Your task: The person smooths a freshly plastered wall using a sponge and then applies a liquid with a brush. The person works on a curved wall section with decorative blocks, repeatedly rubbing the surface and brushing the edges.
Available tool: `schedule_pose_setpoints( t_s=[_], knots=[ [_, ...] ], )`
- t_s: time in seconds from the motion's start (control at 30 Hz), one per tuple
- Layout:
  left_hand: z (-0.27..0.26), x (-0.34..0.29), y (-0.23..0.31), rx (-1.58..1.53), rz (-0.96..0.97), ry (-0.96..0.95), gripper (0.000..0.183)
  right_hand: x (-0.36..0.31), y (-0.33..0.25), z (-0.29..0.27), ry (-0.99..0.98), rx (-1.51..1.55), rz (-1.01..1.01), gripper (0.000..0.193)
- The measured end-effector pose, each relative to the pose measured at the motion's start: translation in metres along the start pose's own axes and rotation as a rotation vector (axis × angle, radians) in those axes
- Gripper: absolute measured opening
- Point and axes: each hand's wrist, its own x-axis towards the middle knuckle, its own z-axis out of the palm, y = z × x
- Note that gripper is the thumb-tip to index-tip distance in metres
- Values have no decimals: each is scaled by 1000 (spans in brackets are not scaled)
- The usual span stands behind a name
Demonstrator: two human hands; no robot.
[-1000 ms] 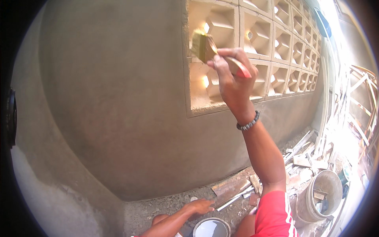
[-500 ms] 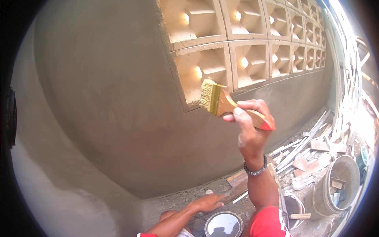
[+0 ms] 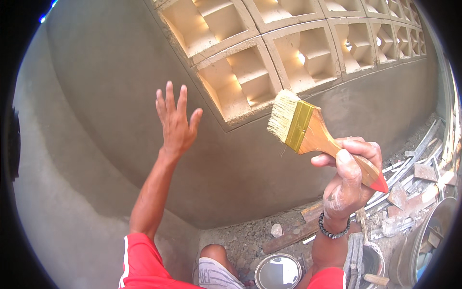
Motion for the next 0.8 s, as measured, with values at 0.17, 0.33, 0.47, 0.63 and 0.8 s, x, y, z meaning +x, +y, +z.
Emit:
schedule_pose_setpoints(
  t_s=[0.17,0.33,0.47,0.63,0.8],
  knots=[
    [16,56,-14,189,49,140,61,8,5,-17,-13,-45,4,18],
    [21,71,-13,247,51,133,60,10,8,-19,16,-11,53,18],
    [18,72,-15,268,58,104,59,13,13,-24,-1,-16,28,17],
    [17,66,-15,265,82,68,61,12,9,-20,-14,4,38,16],
    [16,55,4,191,108,39,65,8,3,-18,-17,13,57,15]
  ],
)
